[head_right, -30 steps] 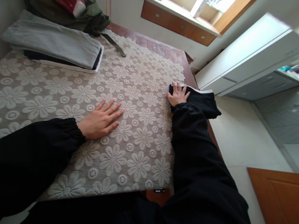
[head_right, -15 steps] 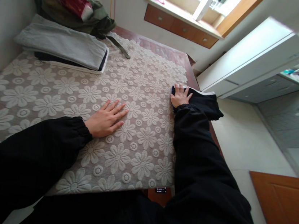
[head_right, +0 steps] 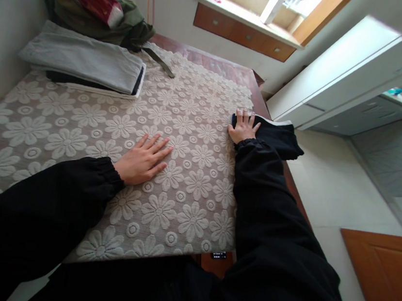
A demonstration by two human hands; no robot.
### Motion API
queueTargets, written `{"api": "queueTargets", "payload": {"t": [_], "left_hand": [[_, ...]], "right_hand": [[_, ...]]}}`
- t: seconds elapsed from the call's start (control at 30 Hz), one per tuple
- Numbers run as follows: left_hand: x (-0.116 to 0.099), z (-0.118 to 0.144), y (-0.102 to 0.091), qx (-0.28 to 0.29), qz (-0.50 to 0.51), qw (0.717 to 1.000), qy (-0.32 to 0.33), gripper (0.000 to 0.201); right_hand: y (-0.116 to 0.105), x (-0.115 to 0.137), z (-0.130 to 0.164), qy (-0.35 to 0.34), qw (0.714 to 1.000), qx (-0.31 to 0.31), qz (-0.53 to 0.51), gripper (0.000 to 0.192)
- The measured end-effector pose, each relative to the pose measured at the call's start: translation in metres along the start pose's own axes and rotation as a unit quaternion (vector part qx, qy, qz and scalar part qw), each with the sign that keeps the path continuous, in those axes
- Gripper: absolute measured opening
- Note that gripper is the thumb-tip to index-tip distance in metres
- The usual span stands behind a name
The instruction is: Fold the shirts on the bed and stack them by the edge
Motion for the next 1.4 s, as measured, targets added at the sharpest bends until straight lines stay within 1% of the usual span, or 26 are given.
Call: {"api": "queueTargets", "payload": {"t": [0.2,0.3,0.4,0.47,0.53,0.6,0.63,0.7,0.77,0.8,0.83,0.9,0.93,1.0,1.03,1.07,1.1,1.13,1.2,1.27,1.33,1.4], "left_hand": [[-0.001,0.000,0.001,-0.006,0.008,1.000,0.006,0.064],[0.001,0.000,0.001,-0.010,0.007,1.000,0.003,0.063],[0.002,0.000,0.001,-0.015,0.012,1.000,0.002,0.062],[0.002,0.001,0.001,-0.016,0.017,1.000,0.004,0.062],[0.001,0.001,0.002,-0.017,0.027,0.999,0.004,0.062],[0.001,0.002,0.002,-0.018,0.043,0.999,0.001,0.062],[0.003,0.001,0.000,-0.021,0.057,0.998,-0.003,0.061],[0.012,-0.003,-0.007,-0.031,0.103,0.994,-0.014,0.056],[0.036,-0.012,-0.023,-0.063,0.154,0.985,-0.034,0.048],[0.053,-0.017,-0.036,-0.089,0.166,0.981,-0.050,0.045],[0.075,-0.023,-0.050,-0.121,0.162,0.977,-0.071,0.043],[0.124,-0.031,-0.082,-0.182,0.088,0.971,-0.127,0.043],[0.149,-0.034,-0.094,-0.188,0.040,0.968,-0.160,0.046],[0.197,-0.036,-0.108,-0.163,-0.029,0.958,-0.235,0.063],[0.216,-0.035,-0.112,-0.157,-0.029,0.953,-0.259,0.069],[0.232,-0.032,-0.113,-0.149,-0.023,0.949,-0.275,0.067],[0.243,-0.031,-0.110,-0.129,-0.017,0.952,-0.279,0.064],[0.249,-0.029,-0.108,-0.128,-0.011,0.953,-0.274,0.059],[0.259,-0.024,-0.106,-0.138,0.002,0.950,-0.280,0.050],[0.264,-0.020,-0.109,-0.156,0.010,0.940,-0.304,0.046],[0.268,-0.014,-0.124,-0.190,0.010,0.920,-0.342,0.054],[0.268,-0.007,-0.148,-0.236,0.002,0.897,-0.373,0.065]], "right_hand": [[-0.005,0.002,0.003,-0.007,0.999,-0.025,0.027,0.086],[-0.010,0.008,0.008,-0.013,0.999,-0.038,0.027,0.084],[-0.018,0.018,0.013,-0.038,0.997,-0.071,0.021,0.079],[-0.025,0.026,0.017,-0.067,0.993,-0.099,0.025,0.075],[-0.029,0.039,0.022,-0.119,0.986,-0.108,0.037,0.070],[-0.030,0.061,0.028,-0.182,0.978,-0.094,0.048,0.063],[-0.030,0.073,0.032,-0.201,0.975,-0.084,0.043,0.061],[-0.030,0.099,0.039,-0.207,0.977,-0.060,-0.009,0.059],[-0.024,0.128,0.047,-0.197,0.972,-0.027,-0.122,0.060],[-0.018,0.146,0.053,-0.208,0.959,-0.006,-0.190,0.061],[-0.013,0.163,0.059,-0.220,0.943,0.008,-0.251,0.060],[-0.003,0.187,0.070,-0.230,0.912,0.018,-0.339,0.057],[0.001,0.193,0.074,-0.229,0.902,0.013,-0.366,0.054],[0.006,0.197,0.079,-0.222,0.888,-0.002,-0.403,0.048],[0.008,0.195,0.079,-0.214,0.881,-0.004,-0.422,0.047],[0.011,0.191,0.079,-0.201,0.874,-0.002,-0.443,0.049],[0.013,0.186,0.077,-0.184,0.864,0.004,-0.469,0.053],[0.015,0.180,0.074,-0.164,0.851,0.010,-0.499,0.058],[0.019,0.168,0.067,-0.127,0.822,0.013,-0.555,0.067],[0.021,0.161,0.060,-0.105,0.794,0.011,-0.598,0.072],[0.024,0.158,0.056,-0.096,0.775,0.014,-0.624,0.073],[0.026,0.159,0.055,-0.099,0.765,0.021,-0.636,0.072]]}}
Point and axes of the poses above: each hand's wrist, its own z-axis away from the middle knuckle, its own y-axis out of the palm, x = y × z, the point moved 9 cm from there along -z, towards the middle knuckle, and after that the axes turned 4 degrees about -z, right-handed, at the moved point
